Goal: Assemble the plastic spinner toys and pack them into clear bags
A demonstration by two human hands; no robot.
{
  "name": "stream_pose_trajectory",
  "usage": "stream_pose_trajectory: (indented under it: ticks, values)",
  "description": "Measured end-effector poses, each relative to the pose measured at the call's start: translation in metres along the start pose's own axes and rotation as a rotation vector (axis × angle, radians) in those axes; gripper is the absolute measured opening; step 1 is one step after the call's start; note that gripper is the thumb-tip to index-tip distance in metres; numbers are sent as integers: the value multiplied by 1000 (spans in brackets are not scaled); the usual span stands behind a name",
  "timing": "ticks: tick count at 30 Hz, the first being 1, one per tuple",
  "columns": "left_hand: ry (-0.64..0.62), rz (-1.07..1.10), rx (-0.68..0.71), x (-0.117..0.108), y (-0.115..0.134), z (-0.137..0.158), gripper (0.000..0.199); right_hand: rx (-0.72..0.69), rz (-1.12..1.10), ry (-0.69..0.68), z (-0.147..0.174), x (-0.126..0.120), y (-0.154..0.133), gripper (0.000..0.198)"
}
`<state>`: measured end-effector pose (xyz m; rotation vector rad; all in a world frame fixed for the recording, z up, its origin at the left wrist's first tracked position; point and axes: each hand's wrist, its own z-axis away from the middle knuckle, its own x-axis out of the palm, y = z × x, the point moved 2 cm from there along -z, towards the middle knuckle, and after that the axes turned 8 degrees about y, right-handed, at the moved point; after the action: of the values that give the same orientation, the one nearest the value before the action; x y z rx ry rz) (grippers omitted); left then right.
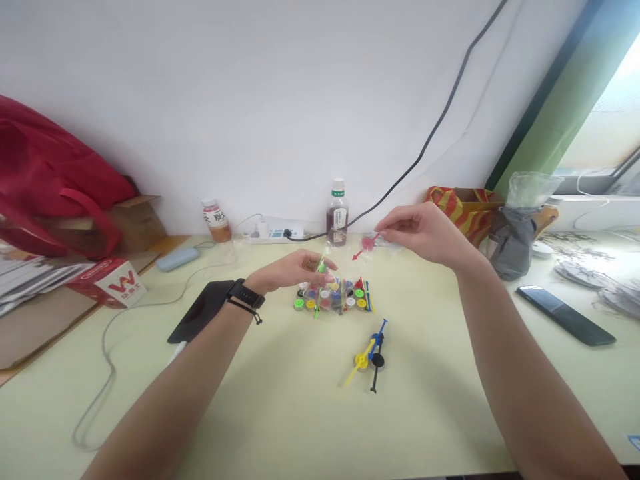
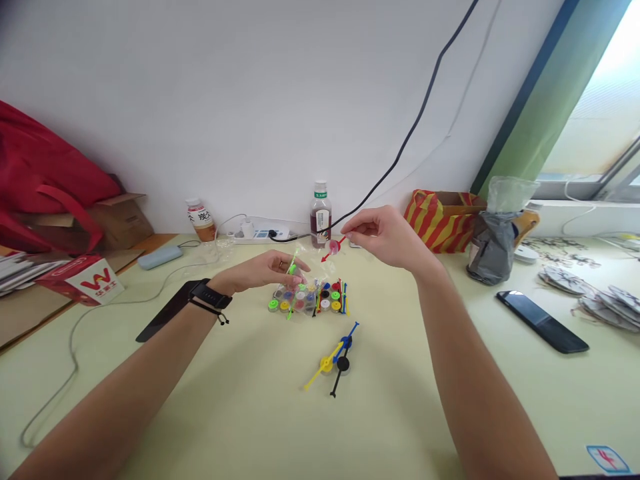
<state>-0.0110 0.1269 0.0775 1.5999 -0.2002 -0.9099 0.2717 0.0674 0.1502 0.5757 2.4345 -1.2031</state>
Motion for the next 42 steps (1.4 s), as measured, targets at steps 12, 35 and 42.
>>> stream_pose_trajectory:
  ticks: [12,35,42]
  values:
    - [19,-43,41,1,1,0,53,22,37,-6,-2,10,4,16]
    - [46,-168,109,7,11,0,48,107,438,-111,2,53,0,7]
    - [150,-83,123,4,10,-1,53,28,202,-262,1,43,2,29]
